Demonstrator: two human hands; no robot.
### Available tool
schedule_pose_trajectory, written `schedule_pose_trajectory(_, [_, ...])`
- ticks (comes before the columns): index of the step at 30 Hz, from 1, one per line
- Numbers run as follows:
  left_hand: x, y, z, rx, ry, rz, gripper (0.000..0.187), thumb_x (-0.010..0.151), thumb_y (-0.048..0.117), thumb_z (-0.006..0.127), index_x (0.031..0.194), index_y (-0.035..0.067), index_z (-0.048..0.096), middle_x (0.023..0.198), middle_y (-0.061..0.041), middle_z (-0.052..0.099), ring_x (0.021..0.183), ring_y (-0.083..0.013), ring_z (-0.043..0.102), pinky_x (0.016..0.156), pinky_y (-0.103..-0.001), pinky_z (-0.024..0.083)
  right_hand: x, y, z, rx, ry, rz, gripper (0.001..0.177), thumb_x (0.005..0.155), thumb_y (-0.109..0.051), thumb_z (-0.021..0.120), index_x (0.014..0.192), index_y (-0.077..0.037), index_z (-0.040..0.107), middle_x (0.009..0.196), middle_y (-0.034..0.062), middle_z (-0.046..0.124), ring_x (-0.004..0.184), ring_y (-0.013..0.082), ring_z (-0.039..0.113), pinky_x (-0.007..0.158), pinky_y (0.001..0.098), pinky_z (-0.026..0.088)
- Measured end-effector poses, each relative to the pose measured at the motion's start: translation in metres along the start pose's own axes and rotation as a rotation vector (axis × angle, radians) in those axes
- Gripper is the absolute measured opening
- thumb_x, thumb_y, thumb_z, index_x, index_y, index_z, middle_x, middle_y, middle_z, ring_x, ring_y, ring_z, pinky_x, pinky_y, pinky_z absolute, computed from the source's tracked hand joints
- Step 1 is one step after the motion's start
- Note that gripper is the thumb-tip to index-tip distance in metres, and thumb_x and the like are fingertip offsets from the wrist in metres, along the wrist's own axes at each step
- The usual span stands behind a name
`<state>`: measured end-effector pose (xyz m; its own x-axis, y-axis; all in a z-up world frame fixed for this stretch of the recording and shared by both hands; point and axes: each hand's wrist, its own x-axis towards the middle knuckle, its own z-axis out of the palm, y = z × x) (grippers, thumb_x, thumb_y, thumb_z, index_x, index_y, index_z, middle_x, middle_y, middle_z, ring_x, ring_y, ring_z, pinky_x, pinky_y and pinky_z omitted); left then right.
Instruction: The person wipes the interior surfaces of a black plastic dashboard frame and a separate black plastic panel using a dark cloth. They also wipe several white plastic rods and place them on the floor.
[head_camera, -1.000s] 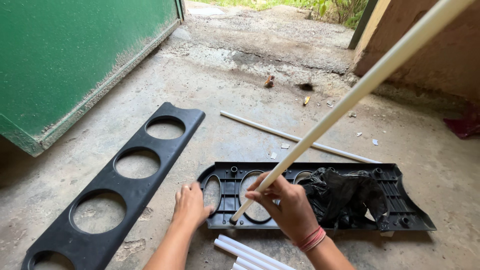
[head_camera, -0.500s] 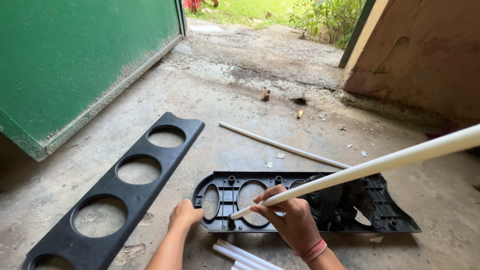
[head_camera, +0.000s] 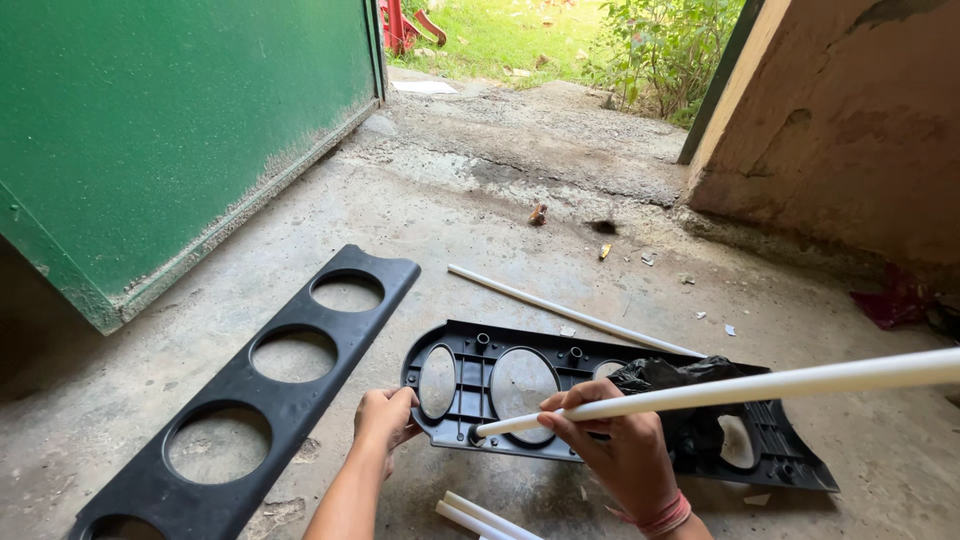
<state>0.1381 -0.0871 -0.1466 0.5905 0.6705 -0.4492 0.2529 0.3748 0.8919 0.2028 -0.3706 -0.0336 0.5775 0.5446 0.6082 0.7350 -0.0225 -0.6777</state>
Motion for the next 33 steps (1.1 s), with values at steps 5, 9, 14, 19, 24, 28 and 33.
schedule_pose_trajectory(5, [0.009,0.0,0.004,-0.142,-0.041,-0.038,0.013,0.087,0.002,0.057,0.089,-0.007,0.066,0.082,-0.018,0.074,0.07,-0.0236,0.074,0.072,-0.04,0.067,-0.003,0.0,-0.003,-0.005,-0.023,-0.015,0.018,0.083,-0.012,0.08,0.091,-0.004,0.066,0.088,0.0074,0.083,0.083,0.0144,0.083,0.067,0.027,0.068])
schedule_pose_trajectory(9, [0.015,-0.006,0.004,-0.184,-0.048,-0.03,0.013,0.087,0.001,0.056,0.091,-0.008,0.066,0.081,-0.018,0.073,0.07,-0.023,0.074,0.071,-0.041,0.066,-0.005,-0.002,-0.002,-0.025,-0.065,0.021,0.018,0.084,-0.015,0.08,0.092,-0.005,0.067,0.09,0.0057,0.083,0.08,0.0137,0.082,0.066,0.0273,0.066])
schedule_pose_trajectory(14, [0.024,-0.011,0.002,-0.248,-0.055,-0.041,0.013,0.087,0.0,0.058,0.095,-0.01,0.063,0.085,-0.02,0.072,0.072,-0.0256,0.074,0.073,-0.043,0.067,0.003,-0.008,-0.002,-0.019,-0.173,-0.043,0.017,0.09,-0.017,0.073,0.098,-0.003,0.066,0.095,0.0063,0.08,0.088,0.0154,0.082,0.072,0.0261,0.068])
schedule_pose_trajectory(19, [0.03,-0.014,-0.001,-0.357,-0.028,-0.14,0.016,0.09,0.001,0.063,0.101,-0.011,0.062,0.092,-0.022,0.071,0.08,-0.0279,0.076,0.078,-0.044,0.062,0.008,-0.021,0.004,-0.061,-0.205,-0.073,0.018,0.093,-0.016,0.072,0.099,-0.002,0.063,0.094,0.0066,0.079,0.086,0.0159,0.081,0.07,0.0271,0.066])
schedule_pose_trajectory(24, [0.037,-0.02,0.001,-0.367,-0.029,-0.152,0.02,0.093,0.004,0.063,0.106,-0.012,0.064,0.094,-0.023,0.074,0.083,-0.0282,0.076,0.08,-0.044,0.066,0.017,-0.034,0.014,-0.106,-0.215,0.123,0.019,0.093,-0.02,0.07,0.092,-0.005,0.059,0.086,0.0044,0.08,0.08,0.0138,0.083,0.066,0.0282,0.068])
schedule_pose_trajectory(28, [0.047,-0.032,0.006,-0.344,-0.01,-0.159,0.022,0.095,0.006,0.064,0.108,-0.012,0.065,0.095,-0.022,0.075,0.083,-0.0276,0.075,0.078,-0.044,0.065,0.029,-0.04,0.017,-0.169,-0.233,0.147,0.023,0.093,-0.022,0.069,0.091,-0.005,0.055,0.082,0.0059,0.079,0.073,0.0163,0.081,0.063,0.0313,0.064])
schedule_pose_trajectory(33, [0.06,-0.043,0.01,-0.405,-0.006,-0.181,0.027,0.095,0.014,0.069,0.104,-0.011,0.067,0.091,-0.02,0.074,0.074,-0.0251,0.071,0.07,-0.041,0.064,0.033,-0.043,0.02,-0.135,-0.215,0.126,0.024,0.094,-0.021,0.069,0.092,-0.004,0.052,0.08,0.0074,0.077,0.077,0.0172,0.081,0.063,0.0301,0.066])
